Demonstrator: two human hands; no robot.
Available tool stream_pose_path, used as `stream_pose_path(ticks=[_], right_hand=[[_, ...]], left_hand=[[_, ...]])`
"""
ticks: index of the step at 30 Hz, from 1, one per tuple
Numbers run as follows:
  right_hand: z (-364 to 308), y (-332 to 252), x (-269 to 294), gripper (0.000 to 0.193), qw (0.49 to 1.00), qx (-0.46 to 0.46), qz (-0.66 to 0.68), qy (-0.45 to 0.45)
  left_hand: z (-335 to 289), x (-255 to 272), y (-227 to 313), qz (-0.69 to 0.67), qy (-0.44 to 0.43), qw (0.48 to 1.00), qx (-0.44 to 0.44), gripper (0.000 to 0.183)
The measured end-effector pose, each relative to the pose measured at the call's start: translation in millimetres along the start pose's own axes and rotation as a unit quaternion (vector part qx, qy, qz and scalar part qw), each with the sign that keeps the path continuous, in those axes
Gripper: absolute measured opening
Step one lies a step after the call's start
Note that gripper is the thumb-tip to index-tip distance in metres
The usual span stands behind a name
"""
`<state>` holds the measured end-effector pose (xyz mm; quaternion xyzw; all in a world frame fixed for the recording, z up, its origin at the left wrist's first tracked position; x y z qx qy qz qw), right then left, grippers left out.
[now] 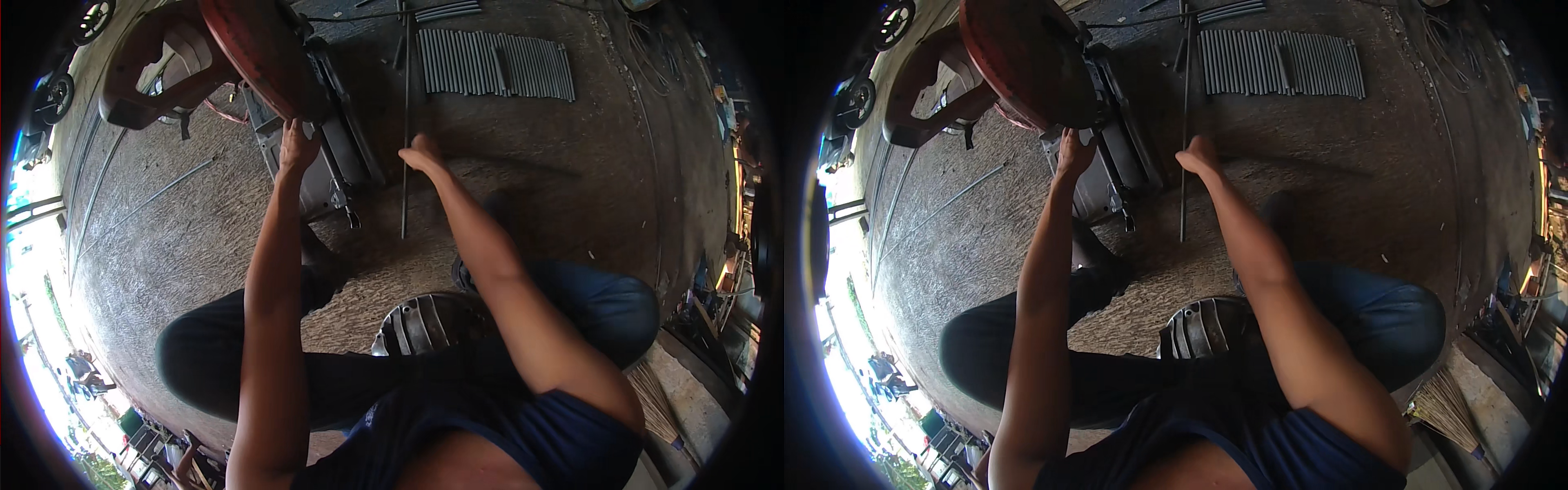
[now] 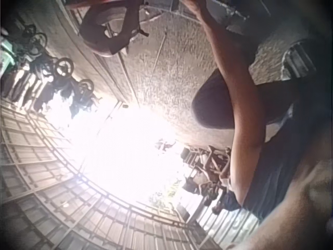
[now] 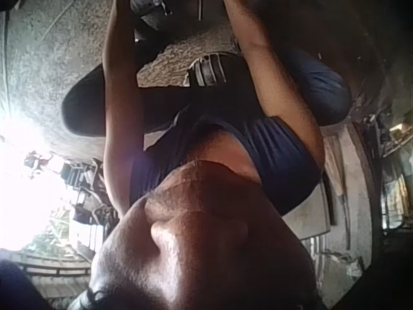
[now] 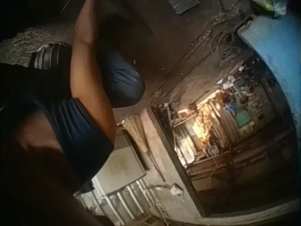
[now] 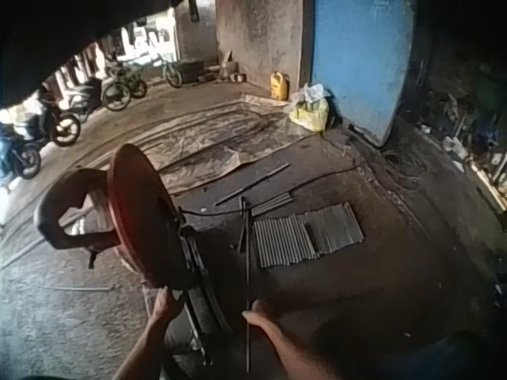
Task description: The recorder uses a metal chop saw to cut multiple thin metal rods while seated on the floor.
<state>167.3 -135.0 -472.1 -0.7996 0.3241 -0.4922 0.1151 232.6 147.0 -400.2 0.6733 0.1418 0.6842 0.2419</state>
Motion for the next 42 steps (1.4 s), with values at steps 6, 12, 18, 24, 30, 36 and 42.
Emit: stream_pose_path(ticks=[6, 12, 18, 24, 30, 36, 42], right_hand=[[-59.8, 55.6, -20.4, 0.051, 0.937, -0.185, 0.288, 0.068], [-54.4, 78.9, 111.1, 0.066, 0.976, -0.139, 0.070, 0.151], [-52.4, 110.3, 250.4, 0.069, 0.979, -0.084, -0.135, 0.131], [-56.4, 126.0, 295.5, 0.069, 0.973, 0.076, -0.192, 0.106], [-46.7, 95.4, 256.2, 0.067, 0.963, 0.206, -0.162, 0.066], [-16.1, 47.7, 227.1, 0.064, 0.944, 0.287, -0.150, 0.066], [22.9, -1.4, 200.1, 0.062, 0.926, 0.331, -0.180, 0.027]], left_hand=[[-32.1, 12.5, 8.2, -0.005, 0.096, 0.995, 0.041, 0.064], [-42.1, 9.7, 7.1, -0.011, 0.047, 0.993, 0.112, 0.062], [-26.3, 32.3, 3.3, -0.025, 0.091, 0.992, 0.078, 0.055], [7.0, 27.1, 30.7, 0.053, 0.033, 0.996, -0.069, 0.047], [10.6, 19.8, 30.7, 0.085, 0.001, 0.991, -0.101, 0.044], [-6.2, 45.3, 24.6, 0.007, 0.131, 0.984, -0.123, 0.037], [-17.1, 14.0, -62.9, -0.542, 0.105, 0.792, 0.260, 0.038]])
Point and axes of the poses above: each hand's wrist, its own z-axis towards the middle knuckle, its own x-axis out of the back of the hand, y = z × x, the point moved 9 cm from there along z, towards the middle knuckle, and after that the axes turned 3 degrees about z, right-handed, at the moved point
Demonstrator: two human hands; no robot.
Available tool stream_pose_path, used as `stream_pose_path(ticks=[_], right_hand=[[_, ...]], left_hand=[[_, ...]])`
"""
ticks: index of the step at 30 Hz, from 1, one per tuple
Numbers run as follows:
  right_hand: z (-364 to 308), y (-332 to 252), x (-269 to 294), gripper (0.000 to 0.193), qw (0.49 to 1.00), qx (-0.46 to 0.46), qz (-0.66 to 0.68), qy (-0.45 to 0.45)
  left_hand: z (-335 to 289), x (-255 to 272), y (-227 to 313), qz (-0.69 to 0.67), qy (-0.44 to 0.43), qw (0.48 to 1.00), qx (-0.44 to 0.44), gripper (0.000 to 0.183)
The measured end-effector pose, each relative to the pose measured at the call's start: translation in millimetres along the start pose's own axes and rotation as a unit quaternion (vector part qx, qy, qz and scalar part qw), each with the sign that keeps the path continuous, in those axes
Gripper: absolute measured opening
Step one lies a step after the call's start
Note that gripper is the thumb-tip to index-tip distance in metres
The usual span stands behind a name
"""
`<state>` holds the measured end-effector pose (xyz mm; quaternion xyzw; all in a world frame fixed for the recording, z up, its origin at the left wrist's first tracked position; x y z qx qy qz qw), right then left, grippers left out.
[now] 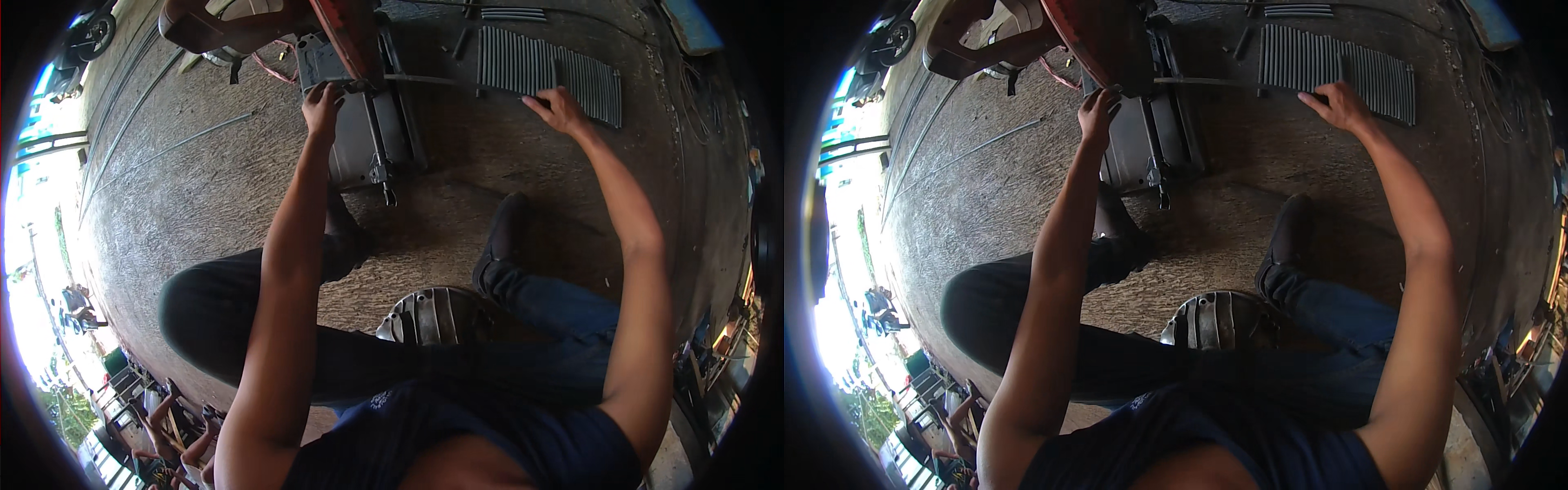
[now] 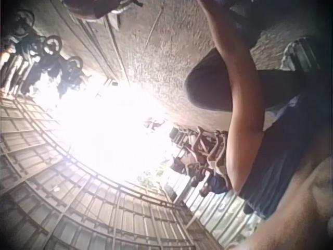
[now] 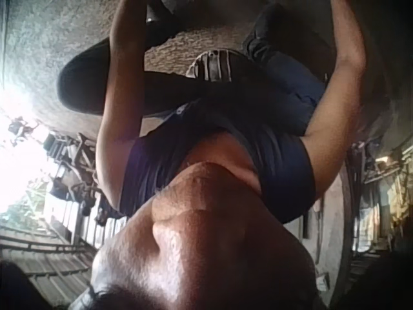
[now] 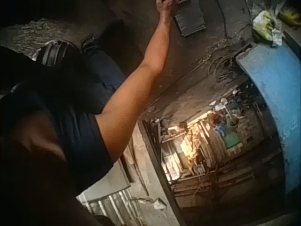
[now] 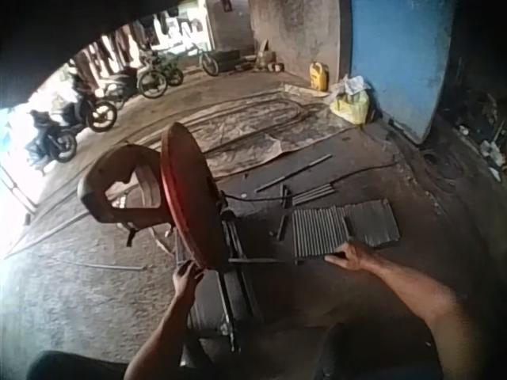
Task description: The recorder uses a metal chop saw to cut multiple thin metal rods while seated on the floor.
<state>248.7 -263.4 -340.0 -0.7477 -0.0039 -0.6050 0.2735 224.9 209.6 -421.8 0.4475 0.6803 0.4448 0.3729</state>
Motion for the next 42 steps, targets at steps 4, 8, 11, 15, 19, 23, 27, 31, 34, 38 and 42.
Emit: stream_pose_path(ticks=[4, 8, 11, 15, 19, 23, 27, 31, 34, 38, 42], right_hand=[[39.7, -28.8, -15.7, 0.061, 0.998, 0.061, -0.011, -0.015], [79.9, -57.2, -36.2, 0.058, 0.996, 0.082, -0.027, -0.030], [102.8, -82.2, -41.0, 0.055, 0.993, 0.114, 0.004, 0.034], [134.2, -100.1, -57.2, 0.057, 0.994, 0.094, -0.045, 0.045], [153.1, -113.6, -61.2, 0.058, 0.993, 0.083, -0.043, 0.076], [168.8, -119.6, -68.1, 0.059, 0.998, 0.069, -0.006, 0.005], [179.0, -129.2, -70.9, 0.060, 0.995, 0.092, 0.035, -0.035], [176.4, -120.2, -87.4, 0.061, 0.989, 0.090, 0.069, -0.091], [166.9, -104.8, -92.7, 0.062, 0.994, 0.074, 0.066, -0.048], [157.4, -78.2, -115.6, 0.063, 0.990, 0.047, 0.089, -0.100], [146.6, -51.6, -109.3, 0.052, 0.998, 0.021, 0.046, 0.021]], left_hand=[[9.9, -1.0, -23.8, -0.367, -0.015, 0.919, 0.144, 0.058], [24.2, 23.5, -30.7, -0.440, 0.064, 0.888, 0.115, 0.038], [38.9, 52.2, -28.4, -0.419, 0.104, 0.901, 0.048, 0.030], [50.2, 90.0, -28.9, -0.415, 0.121, 0.901, 0.036, 0.012], [50.6, 109.1, -30.6, -0.407, 0.154, 0.897, 0.071, 0.013], [51.6, 110.3, -21.2, -0.389, 0.131, 0.910, 0.052, 0.015], [59.9, 128.2, -21.9, -0.326, 0.157, 0.931, 0.032, 0.015], [60.7, 131.4, -18.5, -0.045, 0.065, 0.996, -0.034, 0.017], [52.5, 138.3, -52.5, -0.248, 0.175, 0.951, 0.048, 0.032], [52.4, 113.1, -53.9, -0.162, 0.117, 0.978, 0.055, 0.037], [41.6, 113.8, -71.8, -0.089, 0.187, 0.970, 0.126, 0.039]])
Point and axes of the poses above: each hand's wrist, its own z-axis towards the middle knuckle, its own x-axis out of the back of the hand, y = z × x, the point moved 9 cm from there along z, towards the middle knuckle, and after that the axes turned 3 degrees about z, right-handed, at the moved point
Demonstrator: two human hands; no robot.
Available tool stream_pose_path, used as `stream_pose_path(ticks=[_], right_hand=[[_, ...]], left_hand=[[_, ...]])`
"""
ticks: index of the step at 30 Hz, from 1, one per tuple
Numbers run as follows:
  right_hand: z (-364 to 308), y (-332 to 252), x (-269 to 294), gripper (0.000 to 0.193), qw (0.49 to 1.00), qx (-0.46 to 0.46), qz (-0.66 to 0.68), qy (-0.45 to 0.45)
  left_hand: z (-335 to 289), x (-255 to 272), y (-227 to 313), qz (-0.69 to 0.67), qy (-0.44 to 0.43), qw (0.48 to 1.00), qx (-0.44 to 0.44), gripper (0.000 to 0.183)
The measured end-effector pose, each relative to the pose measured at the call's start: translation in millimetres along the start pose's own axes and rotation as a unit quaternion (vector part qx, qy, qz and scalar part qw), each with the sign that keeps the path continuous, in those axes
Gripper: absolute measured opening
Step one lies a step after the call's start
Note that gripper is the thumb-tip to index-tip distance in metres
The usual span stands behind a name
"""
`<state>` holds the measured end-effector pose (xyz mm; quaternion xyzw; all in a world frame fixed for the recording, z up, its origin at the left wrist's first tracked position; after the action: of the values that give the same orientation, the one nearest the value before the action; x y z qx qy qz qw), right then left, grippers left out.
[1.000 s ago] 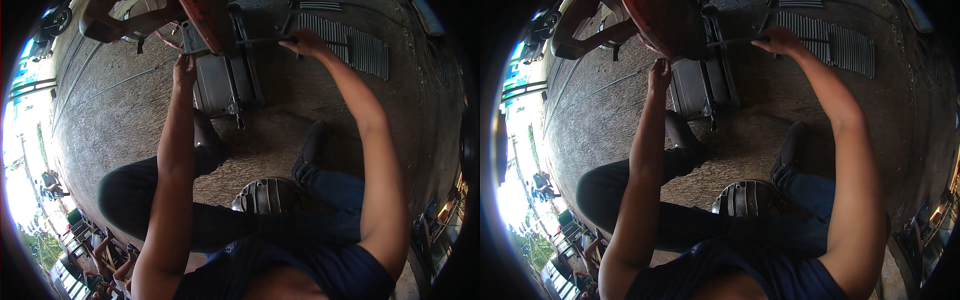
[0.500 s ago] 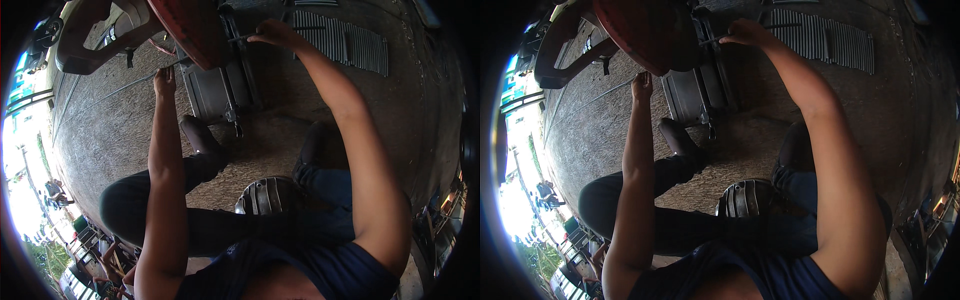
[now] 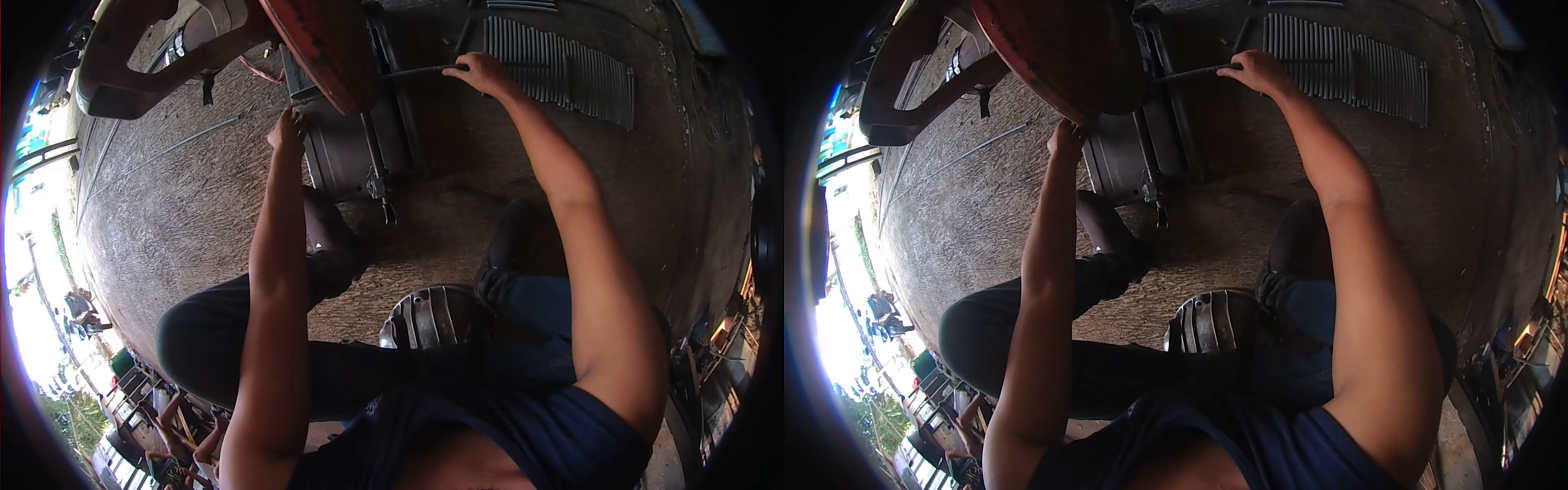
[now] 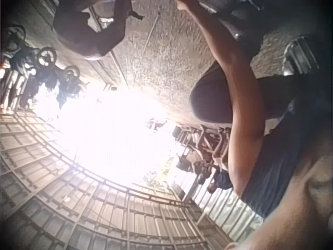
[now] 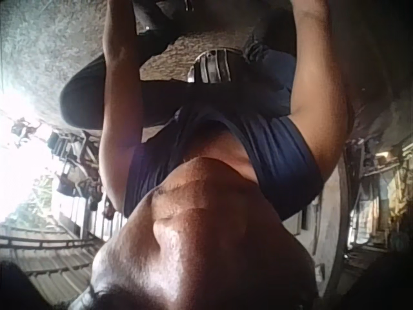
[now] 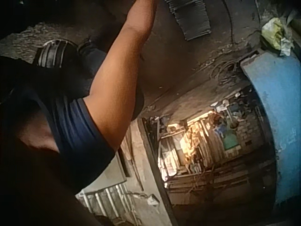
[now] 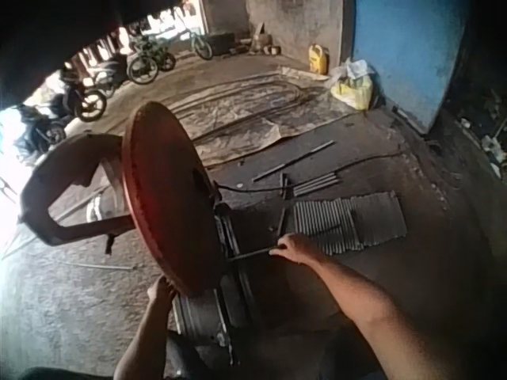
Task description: The recorder uses a metal chop saw to cut multiple thin metal rods while seated on the floor.
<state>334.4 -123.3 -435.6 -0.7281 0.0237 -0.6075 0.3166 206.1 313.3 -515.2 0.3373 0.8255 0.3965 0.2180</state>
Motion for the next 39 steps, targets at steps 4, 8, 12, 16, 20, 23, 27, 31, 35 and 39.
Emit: stream_pose_path(ticks=[4, 8, 12, 16, 20, 23, 27, 31, 35, 39], right_hand=[[0.1, -3.3, 13.8, 0.045, 0.990, 0.065, -0.067, 0.107], [1.3, -8.3, 12.0, 0.040, 0.988, 0.072, -0.050, 0.130], [1.9, -21.6, 8.4, 0.039, 0.983, 0.092, -0.046, 0.152], [2.7, -33.3, 11.2, 0.038, 0.982, 0.098, -0.039, 0.158], [-12.6, -41.7, 37.3, 0.037, 0.955, 0.134, -0.029, 0.263], [-44.2, -19.7, 61.0, 0.043, 0.887, 0.033, -0.025, 0.460], [-92.6, 87.9, -19.7, 0.057, 0.588, -0.448, 0.472, 0.479], [-53.1, 71.3, -77.1, 0.030, 0.401, -0.355, 0.801, 0.269], [-43.9, 71.3, -59.7, 0.019, 0.478, -0.304, 0.767, 0.301], [-42.0, 62.3, -52.1, 0.015, 0.491, -0.294, 0.761, 0.305]], left_hand=[[-3.1, 18.0, 4.7, 0.081, 0.091, 0.992, -0.043, 0.043], [-8.6, 11.6, 23.8, 0.327, 0.125, 0.917, -0.193, 0.050], [-8.6, -5.2, 18.8, 0.409, 0.099, 0.867, -0.266, 0.062], [-13.2, -12.0, 13.9, 0.470, 0.086, 0.842, -0.250, 0.069], [-38.4, -20.0, 19.4, 0.476, 0.099, 0.829, -0.276, 0.075], [-52.6, -29.5, 26.4, 0.457, 0.089, 0.830, -0.308, 0.079], [-53.3, -32.3, 25.4, 0.468, 0.075, 0.836, -0.277, 0.081], [-47.1, -32.0, 26.7, 0.507, 0.079, 0.814, -0.272, 0.082], [-41.8, -30.5, 26.2, 0.507, 0.067, 0.813, -0.279, 0.083], [-37.2, -27.7, 24.2, 0.528, 0.064, 0.809, -0.252, 0.083]])
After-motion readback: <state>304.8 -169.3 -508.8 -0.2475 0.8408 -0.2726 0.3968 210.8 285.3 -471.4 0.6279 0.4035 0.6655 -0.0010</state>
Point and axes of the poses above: each hand's wrist, its own z-axis towards the middle knuckle, its own x-axis out of the back of the hand, y = z × x, the point moved 9 cm from there along z, towards the middle knuckle, and after that the axes turned 3 degrees about z, right-handed, at the moved point
